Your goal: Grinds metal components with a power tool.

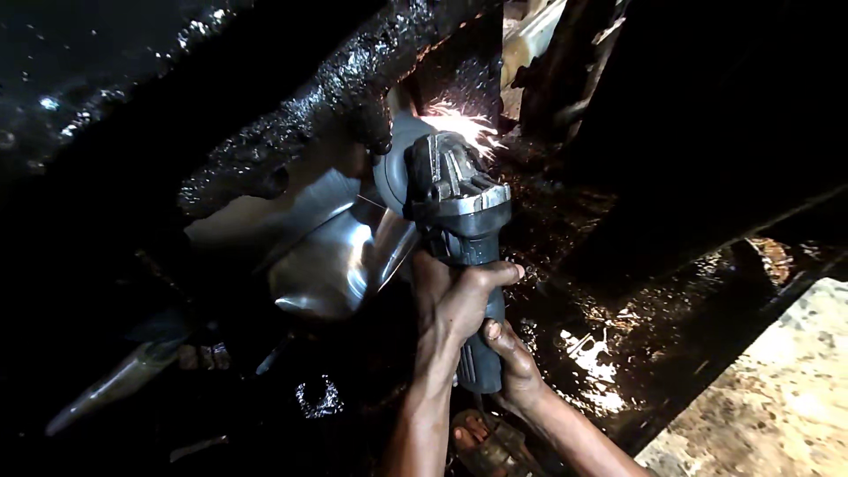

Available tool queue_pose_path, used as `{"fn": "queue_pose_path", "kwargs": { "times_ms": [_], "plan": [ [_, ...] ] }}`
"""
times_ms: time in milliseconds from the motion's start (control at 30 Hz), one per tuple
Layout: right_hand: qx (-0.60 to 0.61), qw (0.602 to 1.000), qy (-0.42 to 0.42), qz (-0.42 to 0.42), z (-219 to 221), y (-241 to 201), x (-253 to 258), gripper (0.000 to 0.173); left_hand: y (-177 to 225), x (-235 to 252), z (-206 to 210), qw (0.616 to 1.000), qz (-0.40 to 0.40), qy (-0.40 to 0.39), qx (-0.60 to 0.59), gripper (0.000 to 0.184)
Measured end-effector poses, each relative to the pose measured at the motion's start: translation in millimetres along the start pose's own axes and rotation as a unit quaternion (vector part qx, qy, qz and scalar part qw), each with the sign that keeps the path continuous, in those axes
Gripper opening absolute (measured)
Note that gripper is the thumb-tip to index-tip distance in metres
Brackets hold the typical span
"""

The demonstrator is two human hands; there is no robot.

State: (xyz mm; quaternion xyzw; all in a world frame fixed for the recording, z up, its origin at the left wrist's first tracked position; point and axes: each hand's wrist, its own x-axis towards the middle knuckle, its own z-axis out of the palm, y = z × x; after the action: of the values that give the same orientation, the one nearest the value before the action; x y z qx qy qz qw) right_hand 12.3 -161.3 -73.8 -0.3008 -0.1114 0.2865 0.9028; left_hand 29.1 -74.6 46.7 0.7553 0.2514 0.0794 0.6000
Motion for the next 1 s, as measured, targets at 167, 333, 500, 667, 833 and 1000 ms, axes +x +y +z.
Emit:
{"fn": "queue_pose_path", "kwargs": {
  "times_ms": [167,333,500,667,833,1000],
  "plan": [
    [0.02,1.0,-0.008,0.01,-1.4,-0.2,-0.5,0.047,-0.6,-0.8,2.9,1.0,0.011,0.006,0.004,0.056],
    [0.041,0.999,-0.001,0.023,-1.1,-0.6,-1.1,0.048,6.8,1.4,11.5,0.999,0.017,0.031,-0.002,0.063],
    [0.009,0.999,0.024,0.028,-2.1,-2.0,-13.0,0.046,-1.4,-2.3,12.8,1.0,0.006,0.021,-0.021,0.059],
    [-0.295,0.953,0.027,-0.068,-12.1,9.9,-35.6,0.046,-53.6,-21.0,-13.9,0.962,-0.03,-0.059,-0.266,0.044],
    [-0.569,0.817,0.006,-0.092,12.4,14.5,-36.7,0.074,-110.8,-34.2,-60.3,0.846,0.173,-0.159,-0.479,0.026],
    [-0.672,0.716,-0.027,-0.185,62.7,25.2,-18.5,0.07,-108.9,-23.7,-100.3,0.739,0.245,-0.163,-0.606,0.046]
  ]
}}
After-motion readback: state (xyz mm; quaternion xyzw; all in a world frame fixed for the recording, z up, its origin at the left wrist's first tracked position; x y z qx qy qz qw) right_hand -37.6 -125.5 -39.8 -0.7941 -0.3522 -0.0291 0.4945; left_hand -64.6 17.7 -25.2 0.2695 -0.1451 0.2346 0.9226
